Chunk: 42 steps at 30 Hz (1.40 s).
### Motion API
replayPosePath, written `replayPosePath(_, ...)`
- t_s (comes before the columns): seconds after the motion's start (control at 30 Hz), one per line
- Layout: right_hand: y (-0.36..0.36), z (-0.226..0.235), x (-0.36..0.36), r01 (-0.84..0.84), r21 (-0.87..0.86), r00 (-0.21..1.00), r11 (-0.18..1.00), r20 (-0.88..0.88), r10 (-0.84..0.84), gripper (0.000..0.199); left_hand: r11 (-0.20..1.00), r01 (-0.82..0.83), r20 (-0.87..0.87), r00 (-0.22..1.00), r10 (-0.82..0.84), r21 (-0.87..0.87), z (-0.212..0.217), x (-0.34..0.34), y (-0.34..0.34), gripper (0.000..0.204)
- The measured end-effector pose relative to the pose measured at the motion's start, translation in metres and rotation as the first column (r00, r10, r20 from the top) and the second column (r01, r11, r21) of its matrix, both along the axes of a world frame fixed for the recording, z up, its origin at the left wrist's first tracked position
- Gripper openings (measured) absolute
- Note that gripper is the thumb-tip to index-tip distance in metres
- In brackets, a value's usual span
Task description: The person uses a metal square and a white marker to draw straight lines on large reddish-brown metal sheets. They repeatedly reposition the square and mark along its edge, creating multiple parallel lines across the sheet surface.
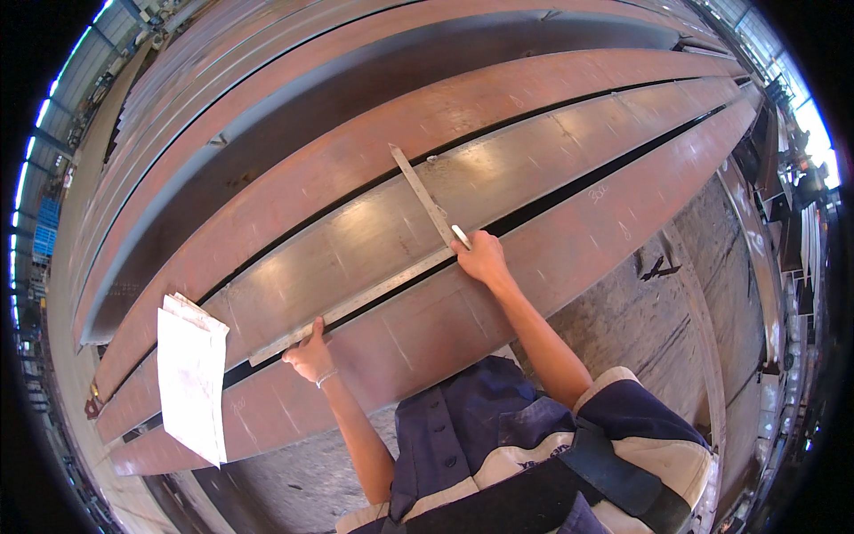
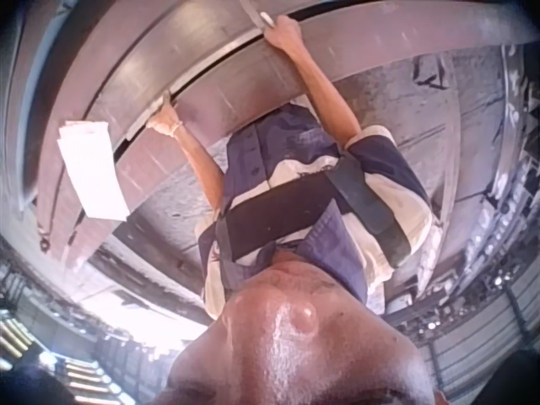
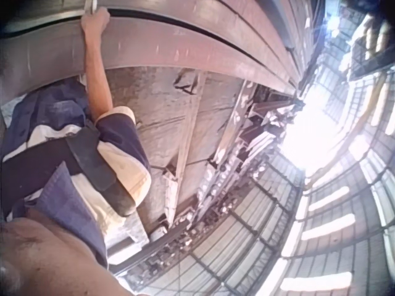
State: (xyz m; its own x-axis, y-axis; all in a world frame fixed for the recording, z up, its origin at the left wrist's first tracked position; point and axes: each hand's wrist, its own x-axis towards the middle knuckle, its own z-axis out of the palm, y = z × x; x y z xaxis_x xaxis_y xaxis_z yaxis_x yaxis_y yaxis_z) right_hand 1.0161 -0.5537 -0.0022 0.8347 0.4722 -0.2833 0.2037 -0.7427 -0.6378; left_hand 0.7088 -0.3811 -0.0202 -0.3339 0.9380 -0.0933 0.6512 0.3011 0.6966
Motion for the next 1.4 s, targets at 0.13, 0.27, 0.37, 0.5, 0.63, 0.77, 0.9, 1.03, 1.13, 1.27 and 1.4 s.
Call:
replayPosePath(0.13,-0.002,0.0,0.001,-0.003,0.034,1.0,0.999,0.011,0.003,0.041,1.0,-0.005,0.072,0.997,0.006,-0.013,0.0,0.0,0.0,0.091)
replayPosePath(0.27,-0.003,0.001,0.001,-0.026,0.047,0.999,0.999,0.029,0.025,0.042,1.0,-0.005,0.184,0.983,0.004,0.006,0.008,0.003,-0.005,0.09)
replayPosePath(0.37,-0.003,0.0,0.001,-0.024,0.061,0.999,0.998,0.036,0.022,0.042,1.0,-0.01,0.149,0.989,0.01,-0.003,0.012,0.005,-0.005,0.088)
replayPosePath(0.5,-0.003,-0.005,0.001,-0.018,0.062,0.999,0.998,0.046,0.015,0.042,1.0,0.013,0.172,0.985,-0.013,-0.003,0.006,0.001,-0.002,0.089)
replayPosePath(0.63,-0.003,-0.009,0.0,-0.013,0.071,0.999,0.997,0.054,0.009,0.041,0.999,0.023,0.115,0.993,-0.026,0.029,-0.014,-0.009,0.009,0.095)
replayPosePath(0.77,-0.004,-0.007,0.0,0.004,0.087,0.999,0.996,0.034,-0.007,0.04,0.999,0.035,0.086,0.996,-0.037,0.024,-0.031,-0.021,0.016,0.1)
replayPosePath(0.9,-0.005,-0.002,-0.002,0.033,0.097,0.999,0.995,-0.017,-0.032,0.039,0.999,0.011,0.01,1.0,-0.011,-0.051,-0.032,-0.022,0.02,0.101)
replayPosePath(1.03,-0.005,0.002,-0.001,0.031,0.071,0.999,0.997,-0.036,-0.028,0.037,0.997,0.048,0.088,0.995,-0.042,-0.068,-0.017,-0.015,0.017,0.085)
replayPosePath(1.13,-0.005,0.001,-0.002,0.029,0.068,0.999,0.997,-0.032,-0.026,0.036,0.995,0.1,0.306,0.947,-0.099,0.014,-0.004,-0.007,0.007,0.05)
replayPosePath(1.27,-0.005,-0.001,-0.002,0.033,0.077,0.999,0.996,-0.036,-0.031,0.035,0.995,0.097,0.221,0.971,-0.093,-0.003,0.009,0.001,0.004,0.051)
replayPosePath(1.4,-0.006,-0.002,0.0,0.026,0.087,0.999,0.996,-0.03,-0.024,0.036,0.996,0.086,0.268,0.96,-0.081,-0.006,0.013,0.004,0.001,0.049)
